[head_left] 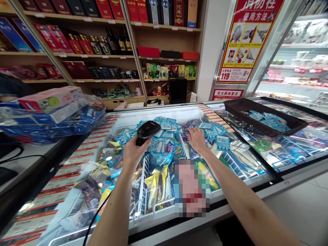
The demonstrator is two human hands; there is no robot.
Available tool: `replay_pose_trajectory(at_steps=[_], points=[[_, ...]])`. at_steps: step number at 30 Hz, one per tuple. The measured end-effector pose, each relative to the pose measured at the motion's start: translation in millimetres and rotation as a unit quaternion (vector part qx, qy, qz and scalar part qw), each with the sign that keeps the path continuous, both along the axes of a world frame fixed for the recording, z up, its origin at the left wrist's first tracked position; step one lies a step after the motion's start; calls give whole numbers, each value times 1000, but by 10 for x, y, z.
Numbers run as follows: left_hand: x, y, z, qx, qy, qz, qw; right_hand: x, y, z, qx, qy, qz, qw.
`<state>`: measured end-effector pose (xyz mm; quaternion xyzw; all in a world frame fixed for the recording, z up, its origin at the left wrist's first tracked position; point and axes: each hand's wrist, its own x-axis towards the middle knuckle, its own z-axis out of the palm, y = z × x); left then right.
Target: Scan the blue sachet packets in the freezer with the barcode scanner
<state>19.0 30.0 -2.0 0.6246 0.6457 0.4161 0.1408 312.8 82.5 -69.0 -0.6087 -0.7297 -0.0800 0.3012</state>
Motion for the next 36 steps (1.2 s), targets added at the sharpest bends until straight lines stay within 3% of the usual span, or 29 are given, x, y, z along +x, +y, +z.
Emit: replay_pose_trajectory(at_steps=[3, 9, 17, 21, 26, 31, 36], points=[[-37, -6, -21, 5, -15, 15, 1000, -204, 151, -43, -30, -7, 38, 999], [-90, -27, -24, -3, 41, 26, 999, -432, 369, 3, -94, -79, 113, 986], [-112, -18, -34, -6, 58, 34, 998, -388, 57, 93, -43, -128, 151, 979], [-98, -38, -39, -9, 68, 22, 997, -355, -19, 85, -26, -96, 157, 983], [-92, -52, -33, -13, 69, 22, 997, -363, 199, 97, 11, -21, 120, 992], [-100, -33, -56, -14, 68, 21, 997, -427, 490, 33, -66, -39, 160, 984], [-103, -38, -61, -11, 61, 15, 998, -479, 425, 55, -41, -56, 182, 981]])
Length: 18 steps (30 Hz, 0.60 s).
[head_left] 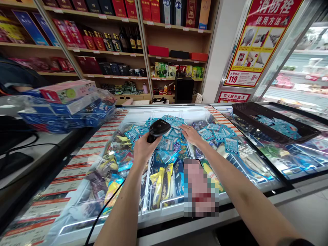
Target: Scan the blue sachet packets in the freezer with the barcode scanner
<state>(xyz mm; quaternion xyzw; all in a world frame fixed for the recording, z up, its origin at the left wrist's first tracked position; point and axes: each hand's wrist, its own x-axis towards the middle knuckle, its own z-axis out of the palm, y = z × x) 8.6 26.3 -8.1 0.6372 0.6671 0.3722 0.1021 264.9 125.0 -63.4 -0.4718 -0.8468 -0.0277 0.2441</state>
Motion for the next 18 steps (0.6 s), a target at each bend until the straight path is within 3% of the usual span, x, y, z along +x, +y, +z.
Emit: replay_pose_trajectory(at_steps=[7, 12, 15, 18], points=[[23, -17, 0, 5, 10, 1, 1000, -44, -384, 129, 40, -41, -30, 998], [35, -15, -15, 5, 42, -7, 999, -81, -264, 220, 39, -8, 9, 999], [40, -27, -3, 2, 49, -8, 999, -82, -124, 328, -26, -33, 56, 998], [43, -42, 19, -1, 48, -11, 999, -79, -11, 452, -106, -53, 56, 991]])
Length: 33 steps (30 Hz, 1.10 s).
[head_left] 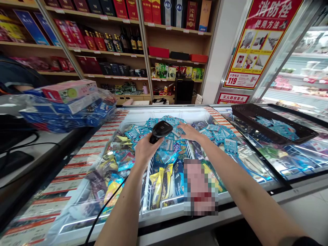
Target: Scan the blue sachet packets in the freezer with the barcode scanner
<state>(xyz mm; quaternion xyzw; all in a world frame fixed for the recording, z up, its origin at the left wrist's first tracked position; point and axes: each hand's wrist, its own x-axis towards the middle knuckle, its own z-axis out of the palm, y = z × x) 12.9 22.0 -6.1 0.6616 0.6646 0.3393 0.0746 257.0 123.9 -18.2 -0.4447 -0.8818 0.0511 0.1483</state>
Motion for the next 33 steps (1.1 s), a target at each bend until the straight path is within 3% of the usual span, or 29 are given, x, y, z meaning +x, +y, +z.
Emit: replay_pose_trajectory(at_steps=[5, 9, 15, 21, 26, 30, 33], points=[[4, -1, 17, -4, 2, -1, 1000, 20, 142, 81, -63, -19, 6, 998], [20, -9, 19, -6, 8, -10, 1000, 89, 216, -2, -73, -6, -7, 997], [53, -46, 38, -7, 24, -11, 1000, 165, 256, -97, -93, 39, 29, 994], [69, -48, 44, -10, 34, -8, 999, 217, 175, -132, -14, 76, -98, 992], [107, -48, 50, -3, 34, -5, 999, 402, 46, -128, 75, 133, -206, 967], [141, -32, 27, 14, 2, -28, 1000, 603, -206, -167, 100, 196, -302, 928], [172, -17, -4, 27, -19, -60, 998, 687, -425, -291, 73, 281, -297, 910]])
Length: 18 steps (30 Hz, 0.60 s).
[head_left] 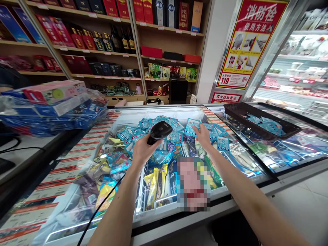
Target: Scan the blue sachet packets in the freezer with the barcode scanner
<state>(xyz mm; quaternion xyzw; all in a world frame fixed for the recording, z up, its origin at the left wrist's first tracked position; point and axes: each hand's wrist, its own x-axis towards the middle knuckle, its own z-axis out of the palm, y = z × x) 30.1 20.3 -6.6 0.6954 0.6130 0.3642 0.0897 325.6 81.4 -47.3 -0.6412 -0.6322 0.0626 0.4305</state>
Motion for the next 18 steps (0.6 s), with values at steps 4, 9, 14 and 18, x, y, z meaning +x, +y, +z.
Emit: replay_pose_trajectory(at_steps=[4, 9, 14, 18], points=[[49, 6, -38, 6, -13, -31, 999, -13, -137, -210, -59, 147, 65, 985], [110, 9, -53, -17, -33, -51, 998, -77, -128, -309, -70, 172, 73, 980], [173, 18, -43, -39, -22, -64, 997, -95, -145, -272, -61, 142, 62, 986], [220, 13, -32, -45, 1, -76, 996, -89, -142, -273, -57, 131, 60, 988]])
